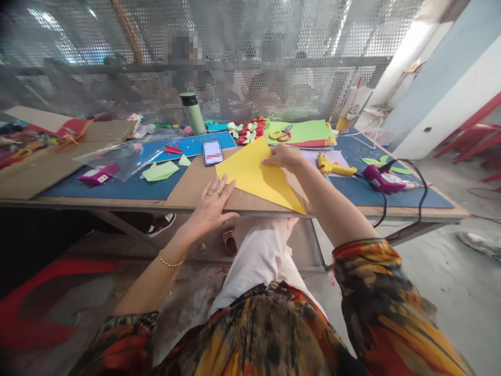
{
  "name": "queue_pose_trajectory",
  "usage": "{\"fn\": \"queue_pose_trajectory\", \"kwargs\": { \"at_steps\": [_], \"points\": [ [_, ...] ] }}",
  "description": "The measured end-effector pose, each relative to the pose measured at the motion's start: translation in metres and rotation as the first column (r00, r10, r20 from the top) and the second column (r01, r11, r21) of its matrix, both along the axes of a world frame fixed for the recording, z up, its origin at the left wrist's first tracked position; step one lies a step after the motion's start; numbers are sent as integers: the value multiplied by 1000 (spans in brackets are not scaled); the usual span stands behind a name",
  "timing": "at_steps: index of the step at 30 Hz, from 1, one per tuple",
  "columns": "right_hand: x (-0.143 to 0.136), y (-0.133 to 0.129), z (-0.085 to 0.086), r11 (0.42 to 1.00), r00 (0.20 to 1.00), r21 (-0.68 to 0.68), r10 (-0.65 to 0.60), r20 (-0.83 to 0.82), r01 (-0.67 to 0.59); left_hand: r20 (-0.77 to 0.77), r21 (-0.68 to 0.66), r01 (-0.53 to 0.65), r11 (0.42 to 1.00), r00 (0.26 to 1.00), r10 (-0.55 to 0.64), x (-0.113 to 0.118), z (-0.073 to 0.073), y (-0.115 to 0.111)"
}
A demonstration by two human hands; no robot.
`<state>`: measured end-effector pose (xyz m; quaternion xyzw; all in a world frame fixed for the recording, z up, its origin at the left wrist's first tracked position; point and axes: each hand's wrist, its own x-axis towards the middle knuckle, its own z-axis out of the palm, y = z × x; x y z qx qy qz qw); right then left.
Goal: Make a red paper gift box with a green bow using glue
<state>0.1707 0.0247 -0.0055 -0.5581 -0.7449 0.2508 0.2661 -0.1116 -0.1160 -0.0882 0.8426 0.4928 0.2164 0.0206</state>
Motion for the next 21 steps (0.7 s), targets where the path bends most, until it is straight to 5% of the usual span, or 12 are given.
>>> {"fn": "queue_pose_trajectory", "kwargs": {
  "at_steps": [2,5,8,11,14,18,21],
  "points": [
    [4,-4,3,999,973,-20,22,-229,-28,295,-12,-7,1000,956,11,-15,2,13],
    [9,-12,11,990,811,-33,95,-577,-140,672,-119,-87,989,727,145,-35,21,35],
    [10,-25,21,980,703,18,155,-695,-198,845,-281,73,957,491,211,-38,51,49],
    [10,-40,29,979,652,79,185,-735,-188,907,-333,284,899,356,224,-28,78,54],
    [14,-48,36,979,662,106,197,-724,-175,931,-297,344,891,313,190,-16,100,57],
    [27,-38,54,985,732,148,167,-660,-91,901,-268,286,920,412,135,-8,134,68],
    [34,-28,78,949,772,316,192,-606,12,892,-134,229,964,452,17,-1,167,75]
  ]
}}
